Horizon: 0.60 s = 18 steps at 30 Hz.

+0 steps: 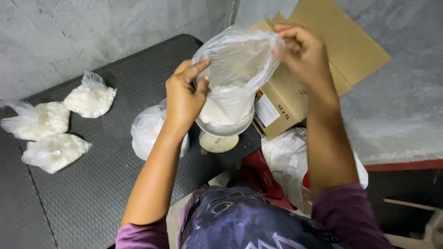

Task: Portioning out a white powdery substance from a large bag into smaller plastic bags using a scoop and a weighing scale.

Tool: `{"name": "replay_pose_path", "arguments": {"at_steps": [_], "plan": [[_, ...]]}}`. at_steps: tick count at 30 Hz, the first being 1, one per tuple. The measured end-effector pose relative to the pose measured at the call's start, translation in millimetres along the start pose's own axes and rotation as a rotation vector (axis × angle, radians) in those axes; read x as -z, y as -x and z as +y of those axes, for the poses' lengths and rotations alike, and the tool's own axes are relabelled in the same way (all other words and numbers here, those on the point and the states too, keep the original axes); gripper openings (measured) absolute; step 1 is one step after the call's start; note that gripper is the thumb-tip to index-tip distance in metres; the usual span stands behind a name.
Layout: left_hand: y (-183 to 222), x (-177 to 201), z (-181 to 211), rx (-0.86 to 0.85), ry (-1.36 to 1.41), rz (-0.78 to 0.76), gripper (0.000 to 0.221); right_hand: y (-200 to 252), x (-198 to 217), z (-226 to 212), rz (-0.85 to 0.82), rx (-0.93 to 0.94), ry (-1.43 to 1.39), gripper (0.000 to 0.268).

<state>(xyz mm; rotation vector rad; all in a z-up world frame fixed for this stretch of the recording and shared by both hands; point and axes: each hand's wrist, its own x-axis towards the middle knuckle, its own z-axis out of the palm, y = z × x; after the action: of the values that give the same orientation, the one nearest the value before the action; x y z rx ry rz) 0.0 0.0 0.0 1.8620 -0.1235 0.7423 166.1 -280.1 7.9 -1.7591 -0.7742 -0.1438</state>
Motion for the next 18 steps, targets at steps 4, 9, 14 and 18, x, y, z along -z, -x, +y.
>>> {"name": "replay_pose_path", "arguments": {"at_steps": [4,9,14,18], "plan": [[-4.9,-15.7,1.3,0.056,0.127,-0.003,0.035,37.2,-86.0,39.0,-0.065,0.022,0.126,0.058],[-1.9,-45.9,6.3,-0.105,0.312,-0.169,0.049,46.9,-155.1,126.4,-0.158,0.054,0.276,0.089],[6.0,-36.7,-59.0,-0.134,0.113,0.075,0.074,-11.7,-119.2,113.2,-0.066,0.098,0.165,0.042],[33.7,-82.5,-155.6,-0.135,-0.287,-0.091,0.136,-29.1,-116.4,92.5,-0.219,0.143,0.072,0.033]]}}
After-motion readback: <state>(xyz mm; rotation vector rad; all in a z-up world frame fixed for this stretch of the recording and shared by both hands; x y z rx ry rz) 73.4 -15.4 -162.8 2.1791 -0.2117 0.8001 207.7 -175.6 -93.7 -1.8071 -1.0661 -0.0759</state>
